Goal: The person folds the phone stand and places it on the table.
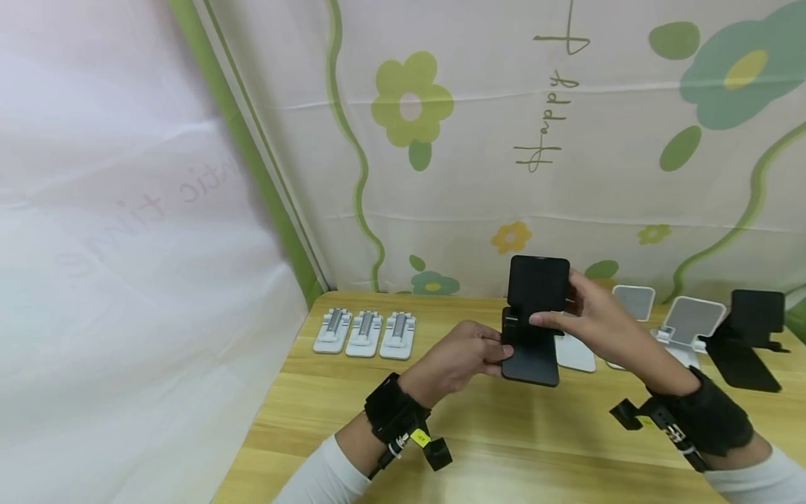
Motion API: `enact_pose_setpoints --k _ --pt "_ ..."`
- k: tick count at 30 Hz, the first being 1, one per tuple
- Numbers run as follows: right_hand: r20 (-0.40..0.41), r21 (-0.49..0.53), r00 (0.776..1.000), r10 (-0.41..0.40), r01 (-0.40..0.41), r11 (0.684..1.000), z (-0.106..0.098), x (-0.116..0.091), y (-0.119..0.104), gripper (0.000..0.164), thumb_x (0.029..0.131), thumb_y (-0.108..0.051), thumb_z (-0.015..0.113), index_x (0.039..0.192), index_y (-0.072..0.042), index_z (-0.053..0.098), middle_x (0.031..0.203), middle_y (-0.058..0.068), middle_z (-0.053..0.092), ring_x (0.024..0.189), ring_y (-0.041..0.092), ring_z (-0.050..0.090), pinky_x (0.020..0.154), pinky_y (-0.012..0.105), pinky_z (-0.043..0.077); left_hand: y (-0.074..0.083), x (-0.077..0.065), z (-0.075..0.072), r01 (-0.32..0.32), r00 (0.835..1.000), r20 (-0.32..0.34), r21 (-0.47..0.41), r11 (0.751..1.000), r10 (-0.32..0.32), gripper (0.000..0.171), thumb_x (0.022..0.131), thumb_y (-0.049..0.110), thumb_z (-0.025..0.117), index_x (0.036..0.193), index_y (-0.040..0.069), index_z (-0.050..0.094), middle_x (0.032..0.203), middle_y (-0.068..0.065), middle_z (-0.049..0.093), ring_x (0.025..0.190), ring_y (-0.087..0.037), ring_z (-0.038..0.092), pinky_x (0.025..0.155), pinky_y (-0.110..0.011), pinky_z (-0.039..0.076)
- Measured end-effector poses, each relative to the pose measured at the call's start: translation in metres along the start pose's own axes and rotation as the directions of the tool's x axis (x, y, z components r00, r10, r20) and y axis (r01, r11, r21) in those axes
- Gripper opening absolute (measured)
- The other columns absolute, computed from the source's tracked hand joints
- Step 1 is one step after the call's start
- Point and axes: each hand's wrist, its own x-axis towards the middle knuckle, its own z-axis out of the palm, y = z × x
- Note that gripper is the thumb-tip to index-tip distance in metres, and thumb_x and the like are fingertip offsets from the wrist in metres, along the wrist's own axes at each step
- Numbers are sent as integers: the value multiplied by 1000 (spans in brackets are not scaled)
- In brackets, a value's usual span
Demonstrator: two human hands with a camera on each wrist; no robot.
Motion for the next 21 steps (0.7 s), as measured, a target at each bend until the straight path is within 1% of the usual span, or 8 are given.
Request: enact_pose_setpoints --k 2,7,9,11,15,17,19,21 --pt "0 6 1000 14 -14 1000 1 0 0 69 95 -17 75 151 -4 37 127 23 62 98 2 68 76 26 60 0 0 -1 -3 1000 -5 1 1000 3 25 99 4 62 120 -9 68 100 -9 73 77 -11 69 76 -23 61" --pt "-17 -22 1000 7 -7 1000 5 0 0 68 94 -18 76 149 -3 39 127 23 64 110 34 71 78 25 60 -2 -1 -2 4 1000 -16 -3 1000 -4 22 98 3 63 116 -7 71 93 -6 72 72 -10 66 68 -19 58" --pt "-37 -53 999 -2 0 999 7 -2 -1 67 93 -20 77 147 -4 41 125 21 65 113 39 69 78 24 59 -3 -1 -2 5 1000 -18 4 1000 -5 23 99 3 63 118 -7 70 94 -7 72 71 -10 66 68 -19 58" --pt "-63 -84 998 -15 10 996 9 -3 -1 65 92 -21 79 145 -5 44 122 19 67 111 33 71 77 23 59 -3 -2 -2 8 1000 -18 10 1000 -8 25 99 4 63 120 -8 69 96 -8 72 72 -10 65 69 -19 58" --pt "-114 -144 992 -47 30 989 12 -5 0 62 89 -22 81 140 -7 49 115 14 69 99 0 69 74 23 57 -2 -3 -2 0 1000 -12 19 1000 1 26 99 5 63 121 -8 68 96 -8 71 73 -11 66 71 -21 59" --pt "-135 -168 988 -73 50 984 13 -5 1 60 88 -20 82 137 -6 50 111 14 70 93 -10 65 71 22 56 -2 -4 -1 -3 1000 -7 17 1000 3 23 99 5 62 118 -7 70 93 -7 71 74 -11 66 72 -23 60" --pt "-157 -195 982 -100 69 978 14 -6 1 58 86 -18 83 134 -6 52 108 14 70 92 -7 66 69 21 55 -2 -4 -1 -3 1000 -6 18 1000 3 21 99 5 62 114 -6 71 91 -6 70 73 -11 66 70 -22 59" --pt "-182 -217 975 -126 85 972 16 -6 2 56 85 -16 84 130 -5 53 106 13 70 93 5 71 68 20 54 -2 -4 0 -4 1000 -5 17 1000 4 21 99 5 62 115 -6 71 91 -6 71 72 -11 66 70 -22 59"
